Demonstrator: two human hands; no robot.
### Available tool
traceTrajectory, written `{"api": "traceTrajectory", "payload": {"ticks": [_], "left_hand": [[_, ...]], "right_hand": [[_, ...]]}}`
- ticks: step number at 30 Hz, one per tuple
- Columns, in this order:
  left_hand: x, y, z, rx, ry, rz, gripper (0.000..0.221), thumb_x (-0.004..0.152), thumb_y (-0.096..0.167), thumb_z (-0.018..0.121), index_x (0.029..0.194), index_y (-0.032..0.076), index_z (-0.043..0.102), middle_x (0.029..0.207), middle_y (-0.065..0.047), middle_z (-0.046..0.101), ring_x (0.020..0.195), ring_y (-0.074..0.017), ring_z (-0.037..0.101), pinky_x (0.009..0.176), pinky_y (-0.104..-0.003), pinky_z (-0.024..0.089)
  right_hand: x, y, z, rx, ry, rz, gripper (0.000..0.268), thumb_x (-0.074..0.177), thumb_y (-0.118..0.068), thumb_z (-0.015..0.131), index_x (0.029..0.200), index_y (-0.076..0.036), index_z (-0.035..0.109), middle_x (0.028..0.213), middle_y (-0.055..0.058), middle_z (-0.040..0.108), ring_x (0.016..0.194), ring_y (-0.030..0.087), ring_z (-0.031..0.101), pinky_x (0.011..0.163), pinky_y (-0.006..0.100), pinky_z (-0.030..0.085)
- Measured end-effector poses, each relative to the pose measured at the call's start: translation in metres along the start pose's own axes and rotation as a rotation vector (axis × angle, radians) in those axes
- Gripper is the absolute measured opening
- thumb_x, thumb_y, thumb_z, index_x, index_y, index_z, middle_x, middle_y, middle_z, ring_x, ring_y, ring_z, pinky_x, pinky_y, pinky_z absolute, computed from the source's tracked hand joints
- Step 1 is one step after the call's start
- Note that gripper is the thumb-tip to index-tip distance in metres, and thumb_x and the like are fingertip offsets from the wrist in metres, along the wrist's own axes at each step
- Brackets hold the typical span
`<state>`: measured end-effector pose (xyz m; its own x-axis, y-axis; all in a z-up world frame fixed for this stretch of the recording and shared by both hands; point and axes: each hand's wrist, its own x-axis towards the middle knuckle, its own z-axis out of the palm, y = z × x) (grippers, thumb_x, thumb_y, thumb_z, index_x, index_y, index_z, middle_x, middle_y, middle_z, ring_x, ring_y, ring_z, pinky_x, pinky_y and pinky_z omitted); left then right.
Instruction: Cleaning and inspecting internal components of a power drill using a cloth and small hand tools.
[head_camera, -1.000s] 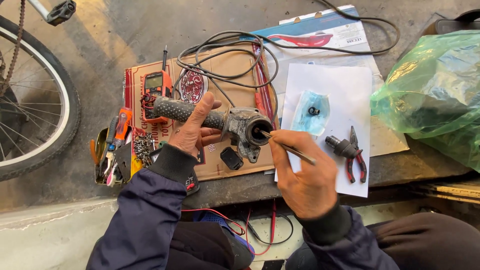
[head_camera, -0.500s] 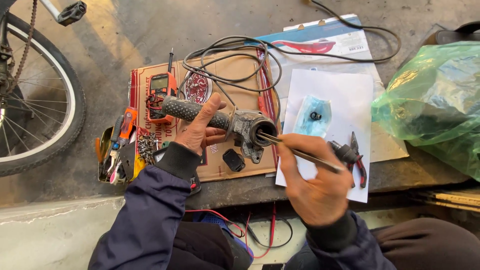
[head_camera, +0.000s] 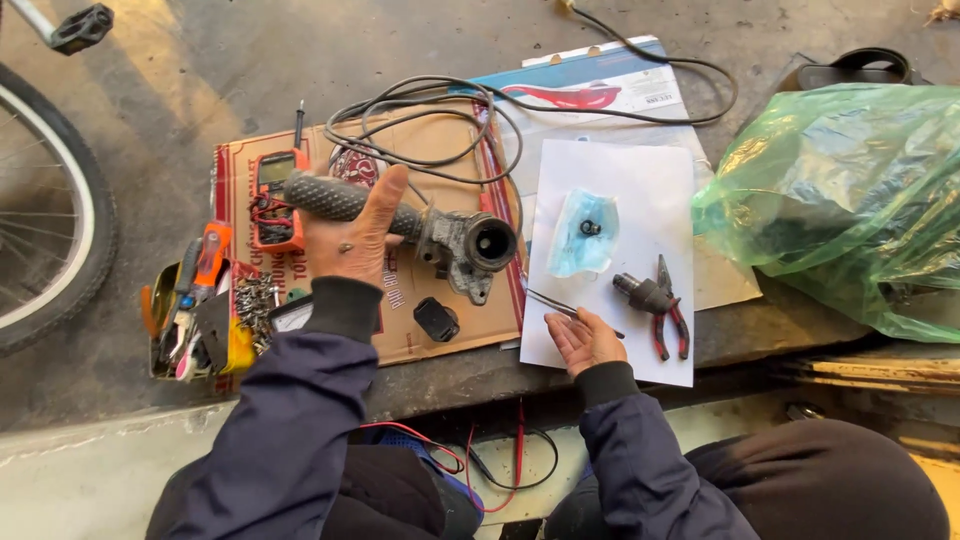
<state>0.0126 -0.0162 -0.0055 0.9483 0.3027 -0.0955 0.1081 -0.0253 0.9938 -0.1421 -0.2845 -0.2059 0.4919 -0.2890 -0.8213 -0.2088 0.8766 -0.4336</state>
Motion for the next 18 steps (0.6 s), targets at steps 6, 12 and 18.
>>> {"api": "traceTrajectory", "payload": {"ticks": [6, 12, 18], "left_hand": [[-0.011, -0.001, 0.017, 0.179, 0.294, 0.464, 0.133, 0.071, 0.055, 0.114, 0.169, 0.009, 0.035, 0.156, -0.034, 0.053, 0.151, -0.0493, 0.053, 0.132, -0.061, 0.040], [-0.007, -0.003, 0.034, 0.531, 0.365, 0.862, 0.109, 0.096, 0.060, 0.087, 0.177, 0.018, 0.027, 0.159, -0.010, 0.040, 0.150, -0.0332, 0.047, 0.136, -0.048, 0.040], [-0.013, 0.009, 0.054, 0.761, 0.225, 1.020, 0.038, 0.109, 0.012, 0.074, 0.147, 0.011, 0.068, 0.142, -0.009, 0.077, 0.157, -0.0319, 0.054, 0.155, -0.063, 0.019]], "right_hand": [[-0.063, 0.029, 0.011, -0.437, -0.104, -0.029, 0.043, 0.109, -0.014, 0.064, 0.139, 0.017, 0.058, 0.125, 0.048, 0.069, 0.108, 0.058, 0.075, 0.091, 0.061, 0.067], [-0.105, 0.075, 0.018, -0.851, -0.373, -0.050, 0.039, 0.106, -0.008, 0.064, 0.136, 0.016, 0.069, 0.115, 0.038, 0.080, 0.081, 0.044, 0.076, 0.072, 0.047, 0.062], [-0.069, 0.121, -0.002, -1.355, -0.490, -0.350, 0.028, 0.100, -0.014, 0.067, 0.110, 0.012, 0.075, 0.090, 0.025, 0.083, 0.074, 0.033, 0.075, 0.069, 0.043, 0.061]]}}
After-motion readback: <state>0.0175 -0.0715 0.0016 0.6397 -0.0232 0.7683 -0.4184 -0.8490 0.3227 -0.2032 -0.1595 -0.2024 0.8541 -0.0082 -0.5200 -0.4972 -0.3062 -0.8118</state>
